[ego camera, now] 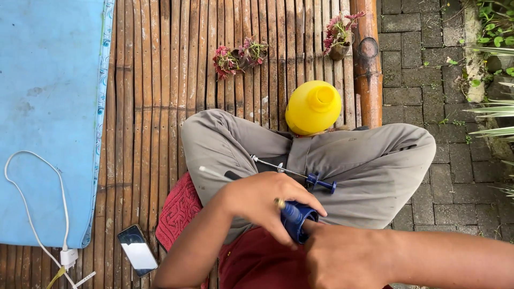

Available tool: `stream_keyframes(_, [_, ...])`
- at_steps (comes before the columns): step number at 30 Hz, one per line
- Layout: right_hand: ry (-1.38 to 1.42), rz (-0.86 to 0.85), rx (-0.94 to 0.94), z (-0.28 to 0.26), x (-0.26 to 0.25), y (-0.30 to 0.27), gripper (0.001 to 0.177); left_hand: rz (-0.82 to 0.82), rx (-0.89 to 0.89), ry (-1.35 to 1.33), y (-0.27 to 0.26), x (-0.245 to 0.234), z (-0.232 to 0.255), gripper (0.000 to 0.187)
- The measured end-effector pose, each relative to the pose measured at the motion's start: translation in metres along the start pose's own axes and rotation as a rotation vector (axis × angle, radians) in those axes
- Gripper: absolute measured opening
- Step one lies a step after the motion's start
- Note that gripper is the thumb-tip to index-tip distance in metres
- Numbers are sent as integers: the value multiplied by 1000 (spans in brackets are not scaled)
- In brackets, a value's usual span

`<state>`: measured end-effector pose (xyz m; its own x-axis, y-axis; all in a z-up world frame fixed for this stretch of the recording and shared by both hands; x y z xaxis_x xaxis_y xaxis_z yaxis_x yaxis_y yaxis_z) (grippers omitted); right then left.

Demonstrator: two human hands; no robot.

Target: Reassembling a manual pressure sprayer pump by fitting the plunger and nozzle components together.

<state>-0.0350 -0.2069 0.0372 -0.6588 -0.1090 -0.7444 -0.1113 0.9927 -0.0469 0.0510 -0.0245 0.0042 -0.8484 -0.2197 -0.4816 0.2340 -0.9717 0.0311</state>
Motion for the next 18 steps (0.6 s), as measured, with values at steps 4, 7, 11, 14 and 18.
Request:
stream_keyframes(4, [90,-167,10,-2,-5,11,33,-227,-123,-112,17,-20,6,62])
stream_keyframes(7, [173,-193,25,-2,-4,13,30,-416,-63,-36,33,-26,12,68])
stream_keyframes(11, [397,-308,92,1,-8,15,26,-610,-186,95,47,-33,33,86])
stream_keyframes(14, [512,-219,6,3,-18,13,29,-589,-202,38,40,-29,26,83])
stream_keyframes(18, [412,5,-108,6,-33,2,41,-408,-172,-247,20,-24,-5,63])
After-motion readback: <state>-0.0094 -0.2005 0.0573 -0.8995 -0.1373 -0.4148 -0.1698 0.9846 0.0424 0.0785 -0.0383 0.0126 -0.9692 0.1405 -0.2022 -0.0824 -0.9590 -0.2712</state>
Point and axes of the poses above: each hand's wrist, its own y-axis towards the middle knuckle, its own x-axis out of the palm, z = x × y, the point moved 1 cm from there along y, towards the middle knuckle, and after that the axes turned 10 degrees about y, right-handed, at the moved point
